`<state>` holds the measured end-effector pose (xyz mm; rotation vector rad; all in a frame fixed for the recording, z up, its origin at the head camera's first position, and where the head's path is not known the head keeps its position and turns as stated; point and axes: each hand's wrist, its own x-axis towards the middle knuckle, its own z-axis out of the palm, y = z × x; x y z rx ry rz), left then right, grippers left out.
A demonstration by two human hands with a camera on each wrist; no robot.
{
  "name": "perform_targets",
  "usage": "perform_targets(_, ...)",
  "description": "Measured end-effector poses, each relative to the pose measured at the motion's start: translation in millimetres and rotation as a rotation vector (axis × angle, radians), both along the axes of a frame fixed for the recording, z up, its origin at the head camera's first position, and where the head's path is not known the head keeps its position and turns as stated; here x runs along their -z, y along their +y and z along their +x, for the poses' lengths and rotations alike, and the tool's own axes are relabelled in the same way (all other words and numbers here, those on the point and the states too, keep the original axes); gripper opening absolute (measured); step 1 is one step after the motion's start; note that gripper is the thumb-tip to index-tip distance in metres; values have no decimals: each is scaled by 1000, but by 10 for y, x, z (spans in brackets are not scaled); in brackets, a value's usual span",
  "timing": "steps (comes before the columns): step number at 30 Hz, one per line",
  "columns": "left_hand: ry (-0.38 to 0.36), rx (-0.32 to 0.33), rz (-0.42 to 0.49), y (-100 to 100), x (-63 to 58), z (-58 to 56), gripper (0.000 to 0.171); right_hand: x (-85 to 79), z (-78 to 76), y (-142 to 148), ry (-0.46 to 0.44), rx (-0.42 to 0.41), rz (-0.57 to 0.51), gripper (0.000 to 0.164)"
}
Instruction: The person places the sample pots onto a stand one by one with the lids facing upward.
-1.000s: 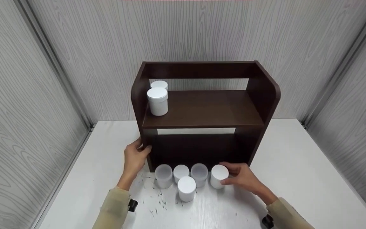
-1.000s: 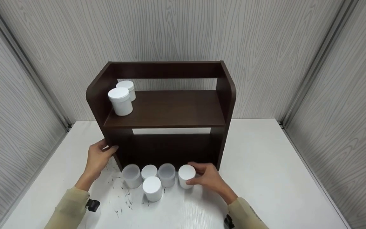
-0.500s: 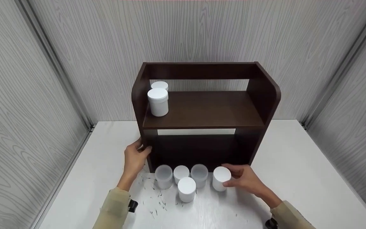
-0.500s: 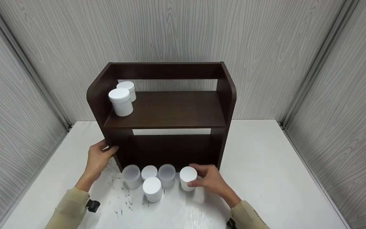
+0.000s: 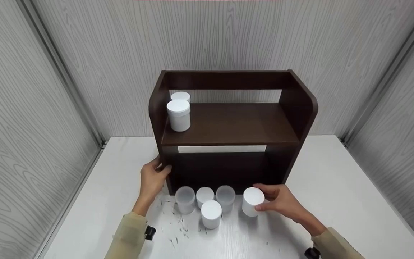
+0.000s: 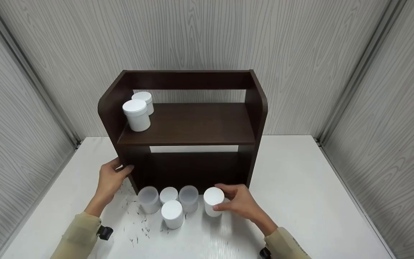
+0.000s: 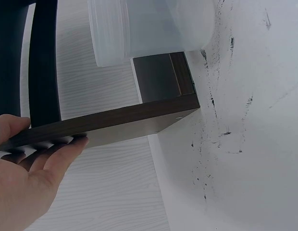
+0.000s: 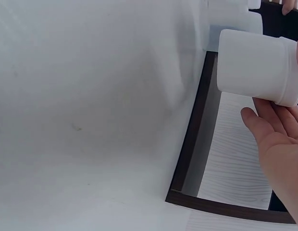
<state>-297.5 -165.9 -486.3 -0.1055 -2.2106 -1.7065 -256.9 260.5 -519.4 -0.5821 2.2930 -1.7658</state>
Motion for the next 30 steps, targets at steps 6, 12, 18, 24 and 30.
perform_targets(6,-3,-10,-28,-6,-1,-3,51,-145,73,-21,-24,-5,-14,74)
perform_targets(12,-6,-17,-31,-1,1,0,51,-305,154,-60,-15,7,-19,74)
perform_targets(18,-23,-15,-34,-2,8,2,54,-463,225,-100,-43,37,-37,75)
perform_targets(24,-22,-16,-38,-2,9,-14,54,-632,308,-151,-34,51,-27,75)
perform_targets(30,-27,-11,-27,-11,10,-22,54,-801,335,-187,-54,57,-32,76)
